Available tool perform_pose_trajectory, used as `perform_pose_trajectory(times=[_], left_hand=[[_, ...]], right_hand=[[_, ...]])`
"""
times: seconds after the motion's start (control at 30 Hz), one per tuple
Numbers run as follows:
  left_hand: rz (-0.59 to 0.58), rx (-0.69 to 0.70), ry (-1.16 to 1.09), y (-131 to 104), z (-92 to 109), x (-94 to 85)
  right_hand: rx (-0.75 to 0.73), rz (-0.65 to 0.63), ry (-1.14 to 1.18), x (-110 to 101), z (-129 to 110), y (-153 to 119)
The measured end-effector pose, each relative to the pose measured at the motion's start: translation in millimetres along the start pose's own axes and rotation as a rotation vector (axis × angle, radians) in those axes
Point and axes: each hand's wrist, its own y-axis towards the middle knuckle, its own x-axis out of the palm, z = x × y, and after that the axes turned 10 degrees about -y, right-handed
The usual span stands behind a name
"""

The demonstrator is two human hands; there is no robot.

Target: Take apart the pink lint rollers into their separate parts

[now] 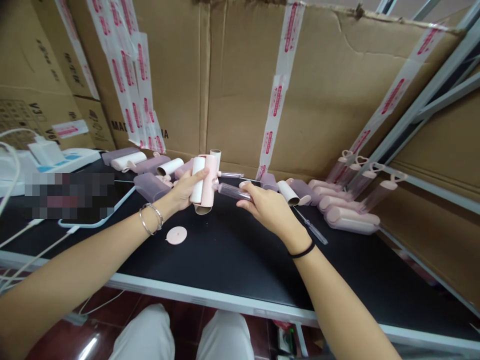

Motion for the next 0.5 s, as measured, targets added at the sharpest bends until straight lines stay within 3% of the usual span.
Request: perform_pose_trajectory(times=[0.3,0.5], left_hand=[[-0.031,0.044,0.065,-6,3,5.5],[-0.025,0.113,0.141,-11,6,13.2]], right_hand=[[-0.086,-0.063,0.061,4,2,-1],[-0.069,-0.127,0.000,-4,-1,-4]])
